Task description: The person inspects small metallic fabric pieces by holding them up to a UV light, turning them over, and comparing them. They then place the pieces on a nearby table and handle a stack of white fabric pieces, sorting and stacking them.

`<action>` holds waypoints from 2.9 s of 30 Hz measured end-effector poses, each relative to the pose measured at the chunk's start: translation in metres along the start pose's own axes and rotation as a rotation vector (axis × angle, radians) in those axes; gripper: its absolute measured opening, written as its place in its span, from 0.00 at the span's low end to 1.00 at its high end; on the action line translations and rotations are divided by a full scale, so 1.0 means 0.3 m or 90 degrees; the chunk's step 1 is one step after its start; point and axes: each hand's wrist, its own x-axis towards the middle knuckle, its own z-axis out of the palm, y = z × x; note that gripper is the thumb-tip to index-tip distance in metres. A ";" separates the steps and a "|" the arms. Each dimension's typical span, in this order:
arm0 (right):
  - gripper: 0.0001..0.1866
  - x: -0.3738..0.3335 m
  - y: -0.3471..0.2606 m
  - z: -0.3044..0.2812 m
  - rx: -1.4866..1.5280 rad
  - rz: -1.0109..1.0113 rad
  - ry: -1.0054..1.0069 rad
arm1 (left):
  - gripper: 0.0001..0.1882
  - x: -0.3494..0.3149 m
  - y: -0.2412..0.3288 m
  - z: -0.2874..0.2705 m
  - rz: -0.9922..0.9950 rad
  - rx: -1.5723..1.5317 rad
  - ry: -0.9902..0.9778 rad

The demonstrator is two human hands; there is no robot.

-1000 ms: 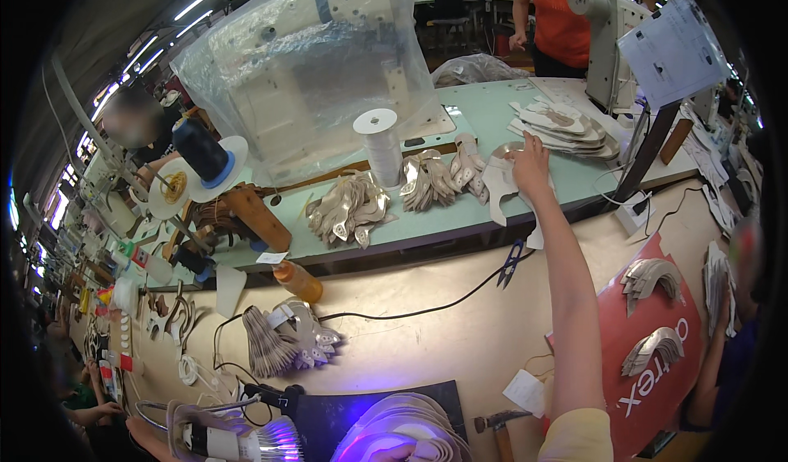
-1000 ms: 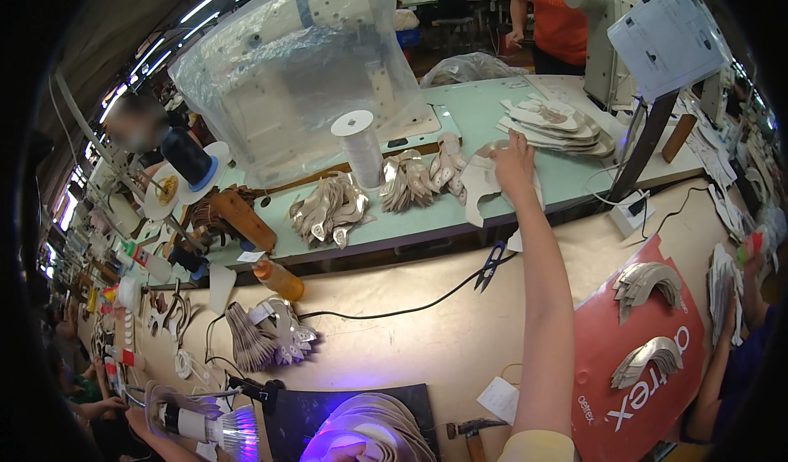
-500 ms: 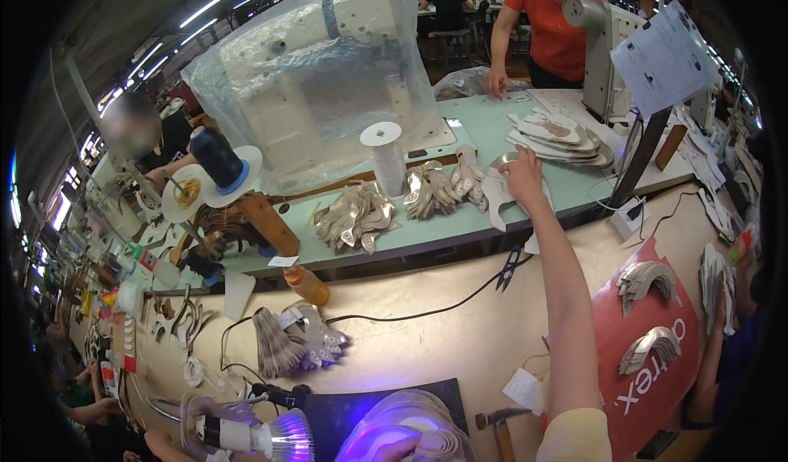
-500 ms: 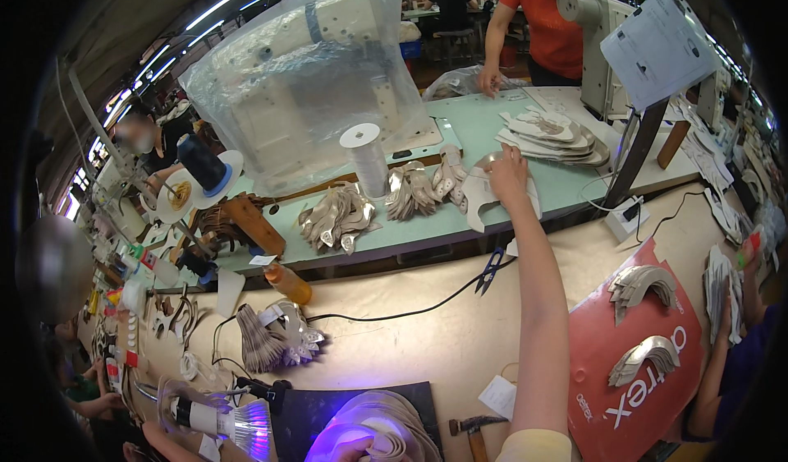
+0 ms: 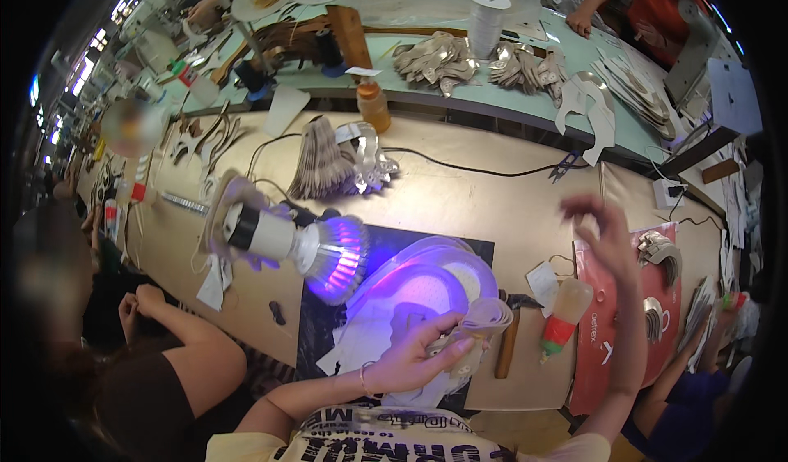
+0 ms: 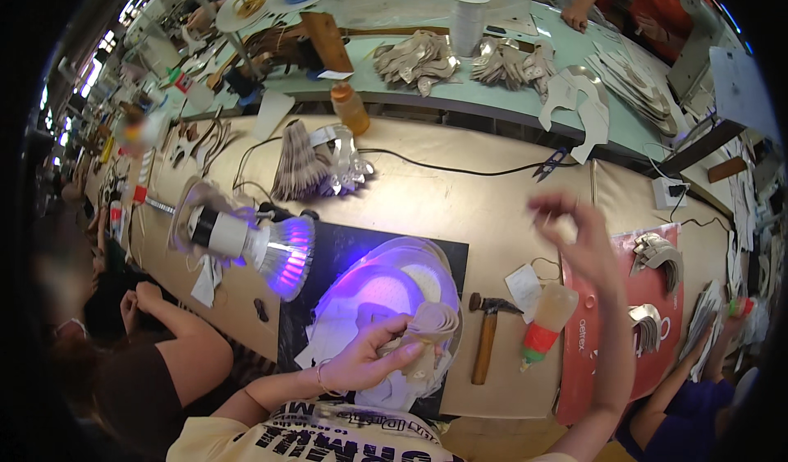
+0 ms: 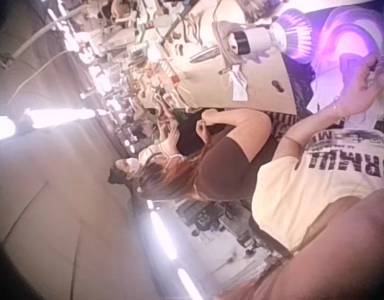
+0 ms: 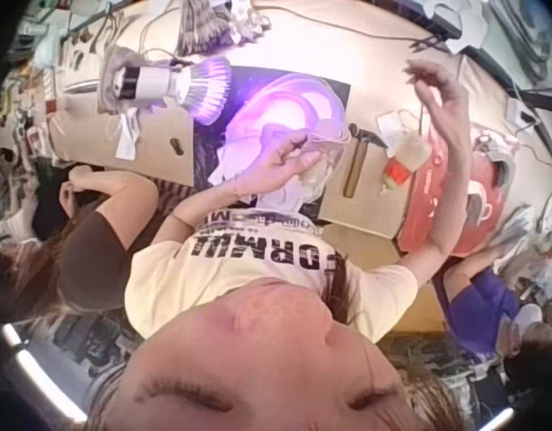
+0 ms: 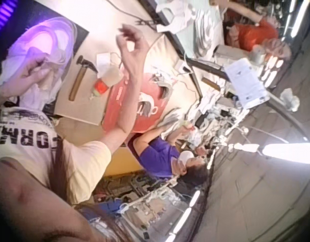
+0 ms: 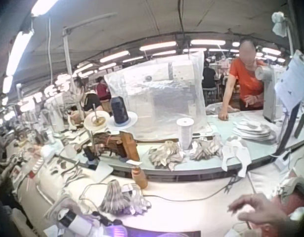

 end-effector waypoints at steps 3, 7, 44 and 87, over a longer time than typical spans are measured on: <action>0.27 -0.284 -0.200 0.158 0.274 -0.029 -0.041 | 0.20 -0.012 -0.007 0.045 -0.044 0.016 0.047; 0.23 -0.486 -0.320 0.332 0.042 -0.055 0.203 | 0.20 -0.037 -0.009 0.095 0.072 0.033 -0.042; 0.21 -0.712 -0.372 0.452 0.810 -0.172 0.081 | 0.11 -0.226 -0.096 0.039 0.262 -0.047 0.041; 0.16 -0.516 -0.432 0.615 0.149 -0.074 0.246 | 0.19 -0.251 0.022 -0.010 0.112 0.143 -0.015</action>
